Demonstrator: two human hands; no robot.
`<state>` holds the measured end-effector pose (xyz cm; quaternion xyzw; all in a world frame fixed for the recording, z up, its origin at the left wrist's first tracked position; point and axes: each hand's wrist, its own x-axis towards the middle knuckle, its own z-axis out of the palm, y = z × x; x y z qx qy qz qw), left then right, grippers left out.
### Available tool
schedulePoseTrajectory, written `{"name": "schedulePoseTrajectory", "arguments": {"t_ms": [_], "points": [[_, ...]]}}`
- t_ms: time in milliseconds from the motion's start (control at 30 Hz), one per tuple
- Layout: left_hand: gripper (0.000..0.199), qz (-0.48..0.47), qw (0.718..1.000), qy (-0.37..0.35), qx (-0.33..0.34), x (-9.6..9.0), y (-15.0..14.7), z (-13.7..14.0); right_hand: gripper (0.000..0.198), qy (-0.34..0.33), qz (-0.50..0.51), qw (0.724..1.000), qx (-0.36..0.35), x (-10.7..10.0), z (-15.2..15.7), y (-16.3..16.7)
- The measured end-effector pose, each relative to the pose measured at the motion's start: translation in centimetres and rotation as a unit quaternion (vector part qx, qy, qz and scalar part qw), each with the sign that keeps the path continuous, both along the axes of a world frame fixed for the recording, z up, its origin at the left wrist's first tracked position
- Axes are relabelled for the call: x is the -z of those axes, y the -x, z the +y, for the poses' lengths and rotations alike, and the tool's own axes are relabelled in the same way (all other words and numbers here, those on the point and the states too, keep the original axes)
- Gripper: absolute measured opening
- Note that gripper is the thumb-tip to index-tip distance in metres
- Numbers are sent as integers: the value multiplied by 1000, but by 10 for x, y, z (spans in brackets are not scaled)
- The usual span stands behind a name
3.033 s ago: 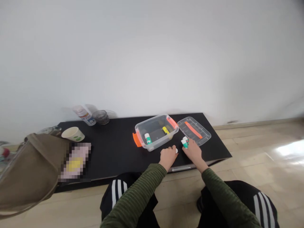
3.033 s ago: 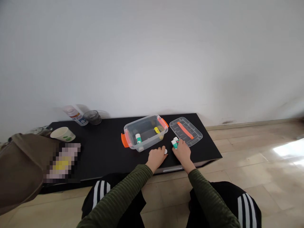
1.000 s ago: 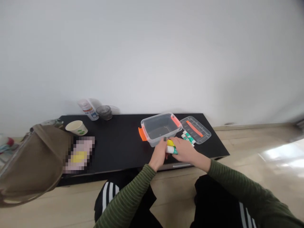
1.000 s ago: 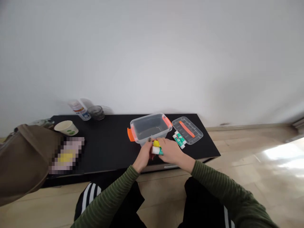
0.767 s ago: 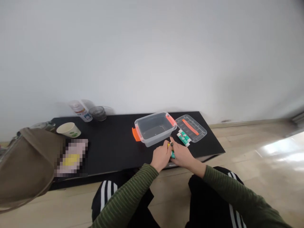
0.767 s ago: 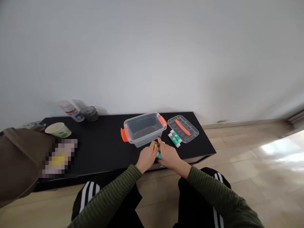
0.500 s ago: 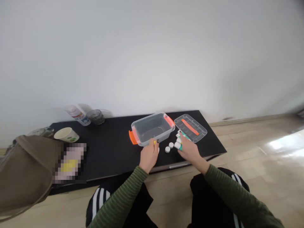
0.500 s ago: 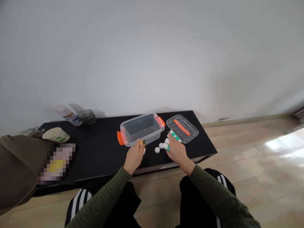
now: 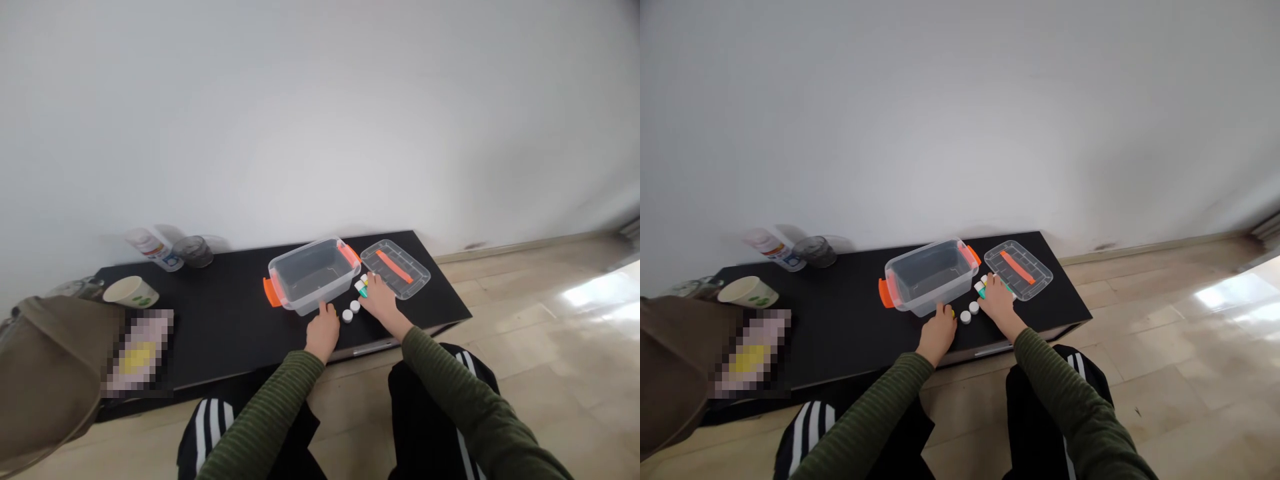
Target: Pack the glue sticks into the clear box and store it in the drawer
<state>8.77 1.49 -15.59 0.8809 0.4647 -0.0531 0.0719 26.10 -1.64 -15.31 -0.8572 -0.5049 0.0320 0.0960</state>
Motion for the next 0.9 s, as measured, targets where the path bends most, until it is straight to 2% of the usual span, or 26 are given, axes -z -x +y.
{"name": "schedulePoseTrajectory", "arguments": {"t_ms": [133,267,467,600,900], "points": [[34,-51,998,27,5,5,4,0,56,-13,-42,999,-24,4,1,-3],[48,-126,989,78,6,10,13,3,44,-5,-75,995,-58,1,-6,-10],[71,-216,968,126,5,20,20,6,35,-19,-89,992,-85,0,-13,-14],[69,-237,964,117,17,24,16,5,28,-18,-77,993,-93,1,-18,-11],[53,-223,971,77,44,23,1,10,28,22,-34,994,-100,0,-28,-9]]}}
